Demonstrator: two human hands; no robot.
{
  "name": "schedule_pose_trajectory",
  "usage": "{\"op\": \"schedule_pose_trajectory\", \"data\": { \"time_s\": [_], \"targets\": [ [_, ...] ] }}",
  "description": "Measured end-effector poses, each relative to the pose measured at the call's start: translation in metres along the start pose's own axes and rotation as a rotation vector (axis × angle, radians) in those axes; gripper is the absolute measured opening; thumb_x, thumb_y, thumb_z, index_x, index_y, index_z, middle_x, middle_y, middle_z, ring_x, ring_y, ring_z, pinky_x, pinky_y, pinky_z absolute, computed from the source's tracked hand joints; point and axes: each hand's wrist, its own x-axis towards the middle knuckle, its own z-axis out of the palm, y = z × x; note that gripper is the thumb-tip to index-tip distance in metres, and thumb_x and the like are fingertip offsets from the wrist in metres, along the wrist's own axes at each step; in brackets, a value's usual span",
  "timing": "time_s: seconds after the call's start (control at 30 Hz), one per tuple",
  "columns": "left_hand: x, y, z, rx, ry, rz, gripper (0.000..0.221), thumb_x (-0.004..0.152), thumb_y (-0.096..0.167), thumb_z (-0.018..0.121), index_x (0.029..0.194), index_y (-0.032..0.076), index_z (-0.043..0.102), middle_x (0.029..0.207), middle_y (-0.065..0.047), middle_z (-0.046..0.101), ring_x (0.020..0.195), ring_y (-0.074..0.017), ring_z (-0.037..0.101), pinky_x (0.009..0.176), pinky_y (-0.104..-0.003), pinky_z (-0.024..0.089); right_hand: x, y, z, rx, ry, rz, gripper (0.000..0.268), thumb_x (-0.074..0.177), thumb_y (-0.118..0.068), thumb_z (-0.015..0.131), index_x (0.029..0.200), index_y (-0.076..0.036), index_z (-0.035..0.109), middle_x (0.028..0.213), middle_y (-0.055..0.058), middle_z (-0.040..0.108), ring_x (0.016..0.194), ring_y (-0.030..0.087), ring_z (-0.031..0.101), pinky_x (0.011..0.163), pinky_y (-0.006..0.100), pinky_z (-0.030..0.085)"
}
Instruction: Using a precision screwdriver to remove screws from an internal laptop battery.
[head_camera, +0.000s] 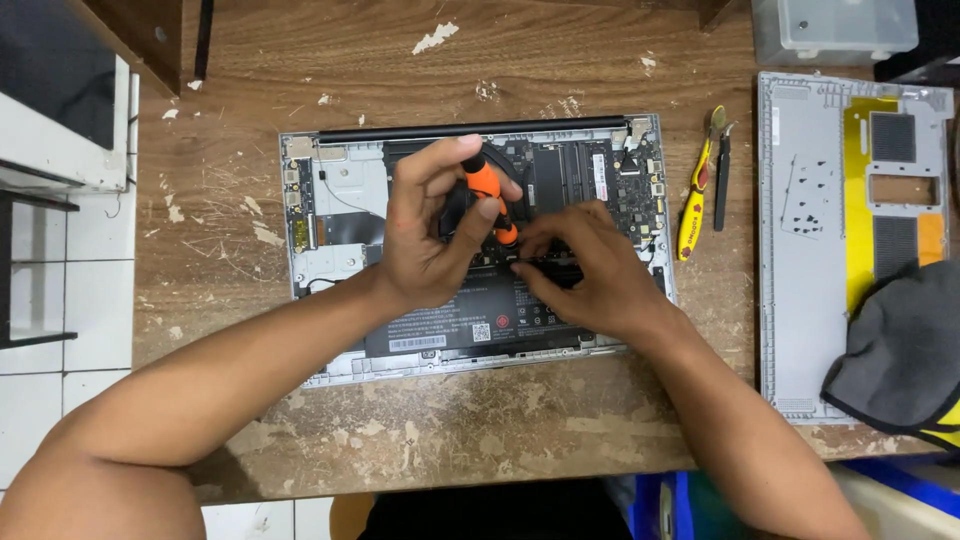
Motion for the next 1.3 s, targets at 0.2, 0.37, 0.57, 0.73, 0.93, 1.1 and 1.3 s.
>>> {"op": "schedule_pose_trajectory", "data": {
  "time_s": [0.2, 0.37, 0.57, 0.73, 0.93, 1.1, 1.3],
  "targets": [
    [-0.001, 0.000, 0.000, -0.002, -0.003, -0.011, 0.041, 0.109, 0.012, 0.054, 0.143, 0.000, 0.034, 0.106, -0.019, 0.072, 0.092, -0.0248, 0.072, 0.076, -0.033, 0.061, 0.004, -0.002, -0.002, -0.022, -0.015, -0.068, 0.024, 0.080, 0.004, 0.081, 0.098, -0.009, 0.073, 0.082, 0.005, 0.074, 0.078, 0.026, 0.071, 0.088, 0.039, 0.046],
    [-0.001, 0.001, 0.000, 0.000, -0.016, -0.011, 0.042, 0.108, 0.010, 0.055, 0.143, -0.001, 0.033, 0.104, -0.018, 0.073, 0.092, -0.0242, 0.073, 0.076, -0.032, 0.061, 0.006, -0.006, -0.003, -0.018, -0.008, -0.073, 0.019, 0.081, 0.004, 0.080, 0.093, -0.009, 0.074, 0.083, 0.006, 0.074, 0.079, 0.026, 0.071, 0.087, 0.040, 0.046],
    [0.004, 0.012, 0.003, -0.018, -0.072, -0.087, 0.061, 0.107, 0.007, 0.062, 0.153, 0.001, 0.024, 0.109, -0.018, 0.075, 0.093, -0.0218, 0.073, 0.082, -0.032, 0.060, 0.005, -0.005, -0.004, -0.021, -0.019, -0.091, 0.015, 0.080, 0.002, 0.080, 0.089, -0.009, 0.074, 0.082, 0.007, 0.074, 0.078, 0.027, 0.071, 0.086, 0.039, 0.048],
    [0.007, 0.015, 0.003, -0.051, -0.112, -0.202, 0.066, 0.103, 0.007, 0.066, 0.156, -0.006, 0.028, 0.105, -0.018, 0.078, 0.087, -0.0190, 0.072, 0.082, -0.031, 0.059, 0.008, -0.013, -0.007, 0.010, -0.033, -0.094, 0.015, 0.077, 0.005, 0.079, 0.084, -0.006, 0.074, 0.079, 0.010, 0.074, 0.075, 0.029, 0.071, 0.083, 0.040, 0.050],
    [0.008, 0.016, 0.002, -0.078, -0.134, -0.252, 0.050, 0.104, 0.010, 0.060, 0.148, -0.006, 0.044, 0.096, -0.016, 0.078, 0.080, -0.0175, 0.073, 0.076, -0.030, 0.061, 0.006, -0.010, -0.004, 0.109, 0.028, -0.087, 0.016, 0.074, 0.005, 0.080, 0.080, -0.009, 0.075, 0.075, 0.006, 0.074, 0.071, 0.026, 0.070, 0.081, 0.038, 0.050],
    [0.011, 0.012, 0.004, 0.069, -0.249, -0.280, 0.016, 0.097, 0.016, 0.073, 0.107, 0.003, 0.071, 0.092, -0.010, 0.076, 0.070, -0.0179, 0.071, 0.065, -0.029, 0.055, 0.007, -0.008, -0.008, 0.169, 0.081, -0.079, 0.014, 0.075, 0.002, 0.080, 0.078, -0.010, 0.074, 0.073, 0.004, 0.071, 0.069, 0.027, 0.069, 0.078, 0.036, 0.052],
    [0.007, 0.006, 0.005, 0.142, -0.313, -0.224, 0.022, 0.094, 0.018, 0.077, 0.079, 0.007, 0.065, 0.069, -0.004, 0.060, 0.059, -0.0224, 0.060, 0.056, -0.032, 0.049, 0.009, -0.019, -0.010, 0.200, 0.053, -0.093, 0.014, 0.073, 0.005, 0.080, 0.075, -0.007, 0.073, 0.069, 0.009, 0.069, 0.067, 0.030, 0.069, 0.078, 0.040, 0.054]
  ]
}}
